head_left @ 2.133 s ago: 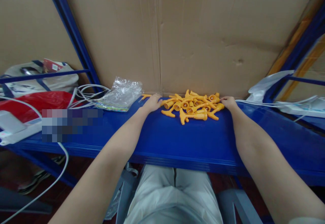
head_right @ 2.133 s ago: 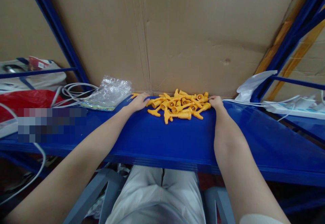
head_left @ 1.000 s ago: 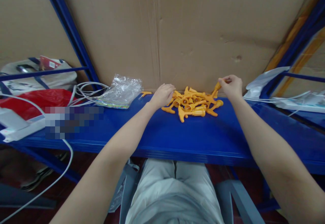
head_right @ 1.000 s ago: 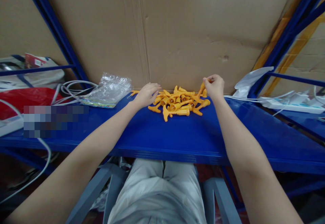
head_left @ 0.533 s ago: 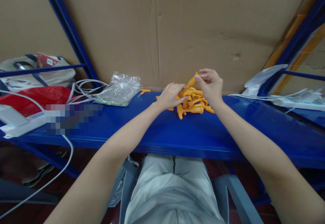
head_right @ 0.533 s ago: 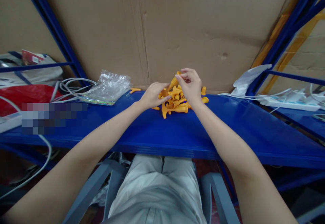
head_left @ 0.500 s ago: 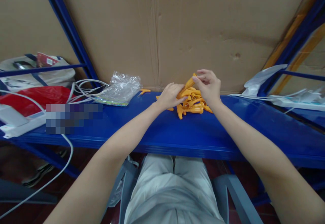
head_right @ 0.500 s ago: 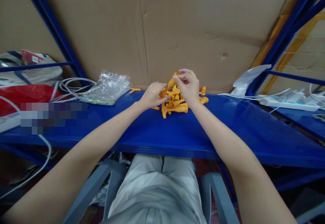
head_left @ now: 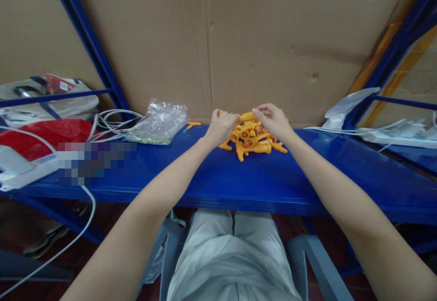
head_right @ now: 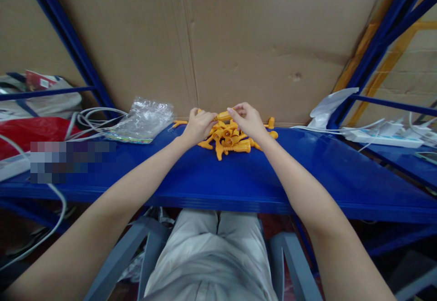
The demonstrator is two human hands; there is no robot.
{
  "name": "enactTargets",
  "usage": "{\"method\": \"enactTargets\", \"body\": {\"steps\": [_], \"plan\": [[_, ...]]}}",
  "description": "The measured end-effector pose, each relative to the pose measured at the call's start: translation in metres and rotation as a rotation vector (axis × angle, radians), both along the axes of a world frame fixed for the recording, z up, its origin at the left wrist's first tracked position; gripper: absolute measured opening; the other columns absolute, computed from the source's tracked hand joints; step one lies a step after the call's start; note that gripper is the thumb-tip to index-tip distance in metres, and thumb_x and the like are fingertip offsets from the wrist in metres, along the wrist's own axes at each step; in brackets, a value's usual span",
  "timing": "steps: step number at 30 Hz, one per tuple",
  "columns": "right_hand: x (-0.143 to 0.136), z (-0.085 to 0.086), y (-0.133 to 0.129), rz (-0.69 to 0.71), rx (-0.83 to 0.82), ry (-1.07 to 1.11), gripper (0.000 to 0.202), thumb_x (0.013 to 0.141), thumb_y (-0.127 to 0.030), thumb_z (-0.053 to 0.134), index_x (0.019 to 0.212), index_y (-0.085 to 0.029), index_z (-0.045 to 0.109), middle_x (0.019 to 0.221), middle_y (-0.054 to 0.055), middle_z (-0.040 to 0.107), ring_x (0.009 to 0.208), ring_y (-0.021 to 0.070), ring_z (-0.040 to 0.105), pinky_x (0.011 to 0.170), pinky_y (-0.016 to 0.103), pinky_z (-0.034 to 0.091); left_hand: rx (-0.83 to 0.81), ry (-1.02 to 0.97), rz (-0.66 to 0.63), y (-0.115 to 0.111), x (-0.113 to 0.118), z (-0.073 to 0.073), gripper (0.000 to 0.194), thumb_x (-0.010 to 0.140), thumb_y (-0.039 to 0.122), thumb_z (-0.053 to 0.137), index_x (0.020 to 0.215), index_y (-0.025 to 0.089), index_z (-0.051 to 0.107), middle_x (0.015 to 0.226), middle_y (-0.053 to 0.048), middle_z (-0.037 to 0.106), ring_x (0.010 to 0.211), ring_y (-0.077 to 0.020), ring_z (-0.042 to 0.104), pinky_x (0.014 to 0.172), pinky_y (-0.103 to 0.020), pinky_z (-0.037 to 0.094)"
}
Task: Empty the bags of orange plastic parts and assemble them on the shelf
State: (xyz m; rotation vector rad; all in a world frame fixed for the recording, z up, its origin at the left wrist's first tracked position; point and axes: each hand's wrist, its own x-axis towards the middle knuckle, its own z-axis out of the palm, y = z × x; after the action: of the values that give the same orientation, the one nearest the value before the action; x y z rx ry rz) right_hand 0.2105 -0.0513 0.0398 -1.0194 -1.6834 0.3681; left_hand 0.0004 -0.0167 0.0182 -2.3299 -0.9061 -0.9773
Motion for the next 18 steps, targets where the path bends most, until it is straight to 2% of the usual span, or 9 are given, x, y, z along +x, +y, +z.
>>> {"method": "enactTargets", "body": {"steps": [3,6,11,18], "plan": [[0.004,0.005,-0.004,0.040,-0.086,-0.077,0.051,0.082,-0.071,0.067,0.087,-0.021,0.063,0.066,0.001,0.063,0.047,0.0115,0.055,0.045,0.025,0.047,-0.042,0.073,0.006,-0.002,0.000,0.002,0.026,0.100,0.023,0.042,0.109,0.017,0.065,0.103,-0.014,0.074,0.103,-0.0273,0.064,0.094,-0.044,0.042],[0.009,0.004,-0.002,0.067,-0.108,-0.119,0.047,0.082,-0.066,0.071,0.088,-0.020,0.063,0.065,0.000,0.062,0.049,0.0124,0.056,0.047,0.026,0.048,-0.097,0.142,0.037,-0.003,0.000,0.002,0.026,0.100,0.027,0.042,0.103,0.016,0.065,0.100,-0.014,0.073,0.100,-0.0290,0.065,0.088,-0.041,0.043],[0.017,-0.003,0.008,0.146,-0.059,-0.164,0.040,0.083,-0.059,0.073,0.098,-0.023,0.065,0.081,0.002,0.066,0.061,0.0148,0.061,0.056,0.030,0.055,-0.125,0.160,0.044,-0.003,-0.001,0.003,0.027,0.100,0.030,0.040,0.104,0.017,0.064,0.098,-0.014,0.073,0.097,-0.0293,0.066,0.086,-0.041,0.043],[0.024,0.000,0.007,0.195,0.072,-0.239,0.037,0.076,-0.042,0.079,0.104,-0.024,0.065,0.098,0.004,0.068,0.095,0.0210,0.065,0.084,0.039,0.059,-0.163,0.161,0.038,-0.004,-0.002,0.005,0.028,0.101,0.031,0.041,0.104,0.016,0.064,0.100,-0.015,0.073,0.099,-0.0296,0.067,0.088,-0.041,0.042]]}}
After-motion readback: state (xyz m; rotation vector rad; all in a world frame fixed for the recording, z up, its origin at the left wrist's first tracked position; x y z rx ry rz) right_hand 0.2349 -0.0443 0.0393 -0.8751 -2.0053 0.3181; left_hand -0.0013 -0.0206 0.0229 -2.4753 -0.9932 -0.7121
